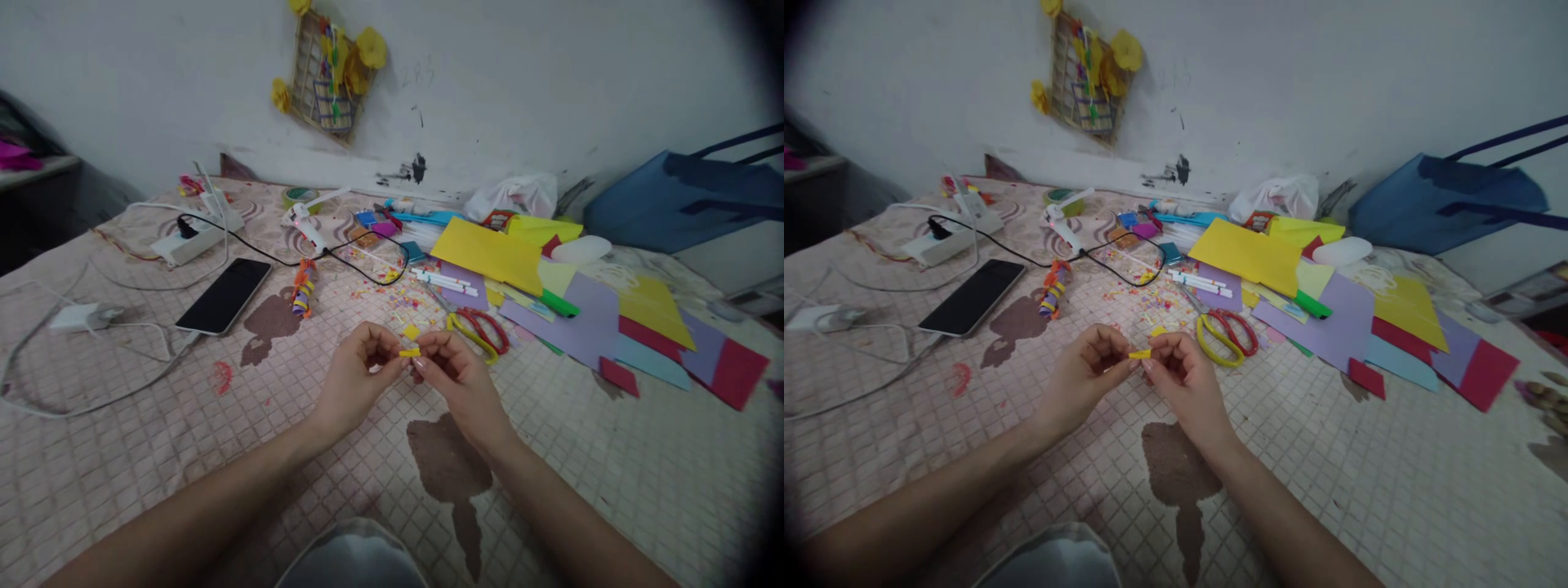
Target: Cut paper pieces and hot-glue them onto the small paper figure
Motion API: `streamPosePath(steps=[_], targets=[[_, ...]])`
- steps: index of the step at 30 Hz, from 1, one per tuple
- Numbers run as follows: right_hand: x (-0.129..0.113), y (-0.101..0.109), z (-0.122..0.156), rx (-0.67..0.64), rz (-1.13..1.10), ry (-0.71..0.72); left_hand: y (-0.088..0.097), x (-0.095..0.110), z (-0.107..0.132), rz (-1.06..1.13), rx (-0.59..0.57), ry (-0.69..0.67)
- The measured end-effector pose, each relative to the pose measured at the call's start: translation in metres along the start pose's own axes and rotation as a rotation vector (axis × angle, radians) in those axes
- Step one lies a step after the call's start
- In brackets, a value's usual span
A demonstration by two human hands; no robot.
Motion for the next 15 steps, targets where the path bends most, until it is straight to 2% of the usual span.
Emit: streamPosePath(steps=[5, 15], targets=[[0.0014, -0.0016, 0.0010, -0.027, 0.051, -0.029, -0.0035, -0.0016, 0.0001, 0.017, -0.028, 0.027], [0.0025, -0.0026, 0.0016, -0.029, 0.079, -0.026, -0.0028, -0.0024, 0.0013, 0.008, -0.013, 0.026]])
Point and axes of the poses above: each hand's wrist, its own z-axis away from the middle knuckle, its own y-axis out of the back of the hand, x = y × z, the point moved 8 cm from there along -z, towards the middle knuckle, and after that the axes turned 10 degrees about y, right-handed, at the moved point
